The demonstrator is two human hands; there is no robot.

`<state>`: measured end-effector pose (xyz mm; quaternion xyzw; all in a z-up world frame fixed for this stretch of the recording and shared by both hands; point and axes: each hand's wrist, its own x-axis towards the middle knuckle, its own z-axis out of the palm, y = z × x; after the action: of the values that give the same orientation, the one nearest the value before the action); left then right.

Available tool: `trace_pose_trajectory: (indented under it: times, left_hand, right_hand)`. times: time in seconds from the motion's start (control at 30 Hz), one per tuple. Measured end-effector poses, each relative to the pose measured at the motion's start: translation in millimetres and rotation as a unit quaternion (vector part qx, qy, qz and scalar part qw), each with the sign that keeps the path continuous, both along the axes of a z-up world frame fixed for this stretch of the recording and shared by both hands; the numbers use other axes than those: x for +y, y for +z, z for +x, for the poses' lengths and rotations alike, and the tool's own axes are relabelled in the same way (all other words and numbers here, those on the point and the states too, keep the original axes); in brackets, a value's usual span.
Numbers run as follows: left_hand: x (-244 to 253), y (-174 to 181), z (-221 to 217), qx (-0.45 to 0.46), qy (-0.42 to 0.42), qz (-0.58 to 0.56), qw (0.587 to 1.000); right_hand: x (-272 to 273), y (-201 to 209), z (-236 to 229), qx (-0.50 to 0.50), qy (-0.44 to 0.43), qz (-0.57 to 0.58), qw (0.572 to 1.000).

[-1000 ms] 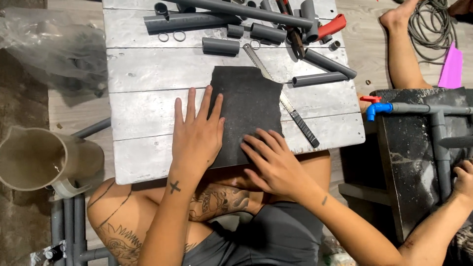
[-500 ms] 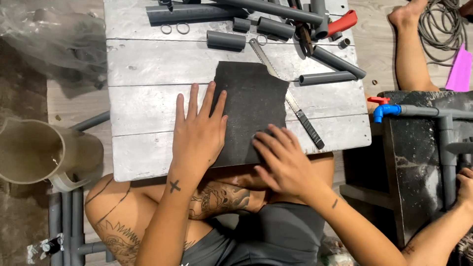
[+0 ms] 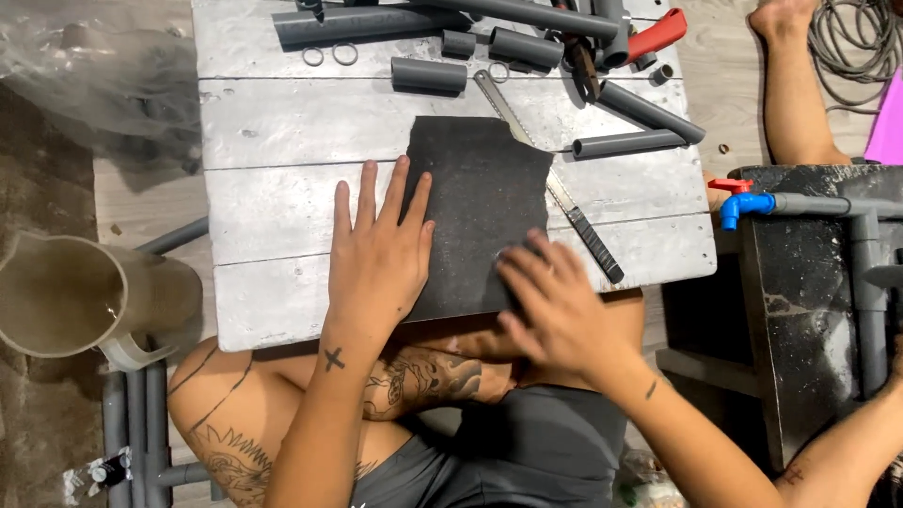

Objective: Sanding a material and preparing PVC pipe components for assembly on a low table

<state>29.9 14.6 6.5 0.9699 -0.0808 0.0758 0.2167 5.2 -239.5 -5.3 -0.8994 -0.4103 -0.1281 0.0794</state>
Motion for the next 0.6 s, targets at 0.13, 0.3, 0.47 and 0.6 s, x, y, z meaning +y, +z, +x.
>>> trace_pose_trajectory:
  times: [0.13,0.3,0.47,0.6]
  left_hand:
    - [0,2,0,-0.007,-0.009,0.003,1.000]
    - [0,4,0,0.004,-0.002,0.014,1.000]
    - [0,6,-1,0.001,0.001,0.007,1.000]
    - [-1,5,1,0.004,-0.003,0.008,1.000]
  right_hand:
    - [35,9,-3,0.031,0.032,0.006,0.999]
    - [33,-5,49,-0.014,0.008,0.004,1.000]
    - [-1,2,21,-0.034,-0.029,-0.018,0.999]
    - [25,8,-8,0.032,0.031,0.001,0.999]
